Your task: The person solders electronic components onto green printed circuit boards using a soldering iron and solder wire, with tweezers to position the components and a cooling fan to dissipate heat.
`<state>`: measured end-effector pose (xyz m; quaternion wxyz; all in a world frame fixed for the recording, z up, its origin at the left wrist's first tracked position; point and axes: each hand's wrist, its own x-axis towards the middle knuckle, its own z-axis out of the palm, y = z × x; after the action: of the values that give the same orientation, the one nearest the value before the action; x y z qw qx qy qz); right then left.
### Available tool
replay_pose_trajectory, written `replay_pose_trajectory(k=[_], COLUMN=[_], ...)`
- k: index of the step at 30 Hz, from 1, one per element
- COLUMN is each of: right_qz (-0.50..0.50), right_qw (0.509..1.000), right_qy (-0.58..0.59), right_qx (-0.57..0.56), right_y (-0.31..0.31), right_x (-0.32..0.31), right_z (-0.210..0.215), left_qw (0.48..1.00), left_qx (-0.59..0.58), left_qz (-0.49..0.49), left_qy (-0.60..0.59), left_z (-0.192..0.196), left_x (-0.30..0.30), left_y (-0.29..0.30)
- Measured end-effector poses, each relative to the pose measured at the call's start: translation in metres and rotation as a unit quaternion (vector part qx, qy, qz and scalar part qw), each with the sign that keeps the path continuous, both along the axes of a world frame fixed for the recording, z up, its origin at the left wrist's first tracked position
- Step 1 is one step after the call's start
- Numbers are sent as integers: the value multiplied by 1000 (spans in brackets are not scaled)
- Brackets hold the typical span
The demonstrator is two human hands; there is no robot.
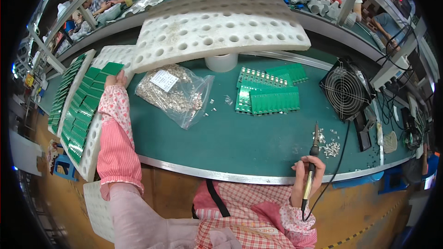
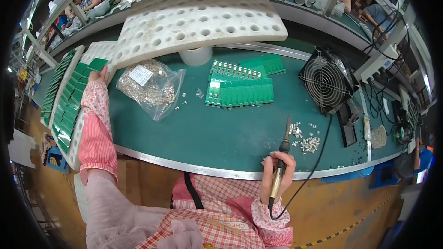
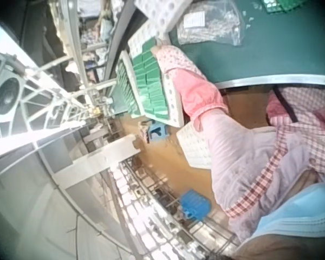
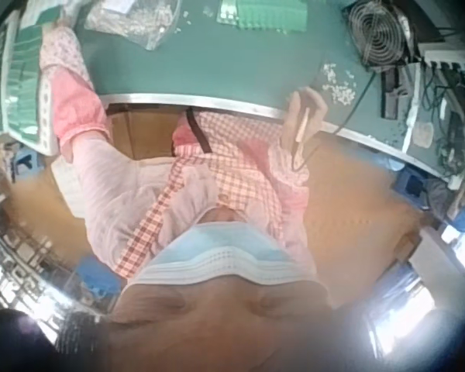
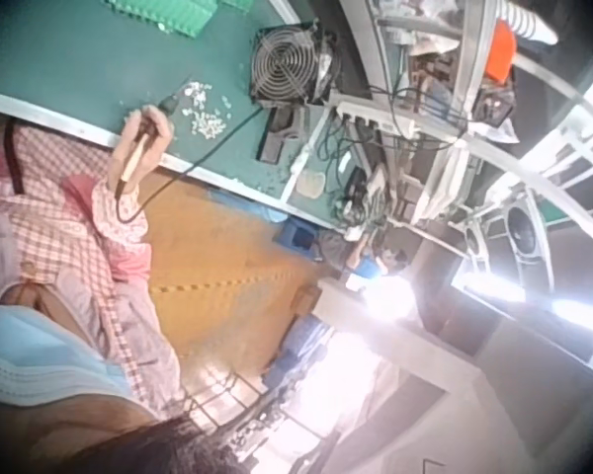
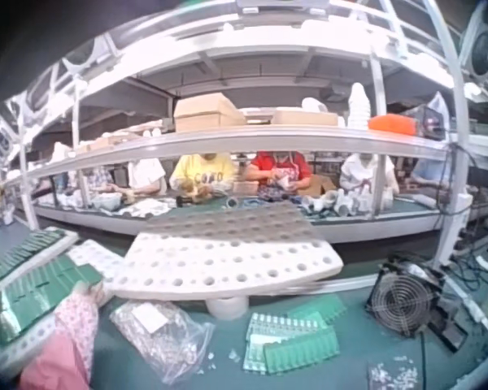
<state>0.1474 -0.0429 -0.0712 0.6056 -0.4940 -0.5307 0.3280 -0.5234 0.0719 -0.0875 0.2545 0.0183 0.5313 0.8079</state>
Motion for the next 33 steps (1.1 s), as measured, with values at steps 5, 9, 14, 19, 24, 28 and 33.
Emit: replay_pose_trajectory(k=[5, 9, 14, 19, 24, 28, 33], right_qz=[-15, -44, -31, 4, -18, -16, -35], right_qw=[1000, 999, 999, 996, 997, 993, 997], right_qy=[-13, -29, -9, -78, -56, -120, -65], right_qx=[-4, -2, -24, -49, 48, -16, 9], right_y=[-7, -9, -11, -16, -14, -11, -2], right_x=[10, 8, 4, 14, 12, 20, -6], right_z=[-4, -2, -6, 4, -2, 0, -2], left_qw=[998, 976, 797, 369, 415, 399, 648], left_qx=[12, 89, -237, -565, -615, -654, -204], left_qz=[-42, -42, 116, 15, 6, -2, 209], left_qy=[-49, -195, 544, 738, 671, 643, 703], left_z=[27, 38, 59, 49, 37, 49, 96], left_x=[28, 113, 124, 63, 56, 61, 108], left_y=[-24, -14, -24, -20, -8, 17, -37])
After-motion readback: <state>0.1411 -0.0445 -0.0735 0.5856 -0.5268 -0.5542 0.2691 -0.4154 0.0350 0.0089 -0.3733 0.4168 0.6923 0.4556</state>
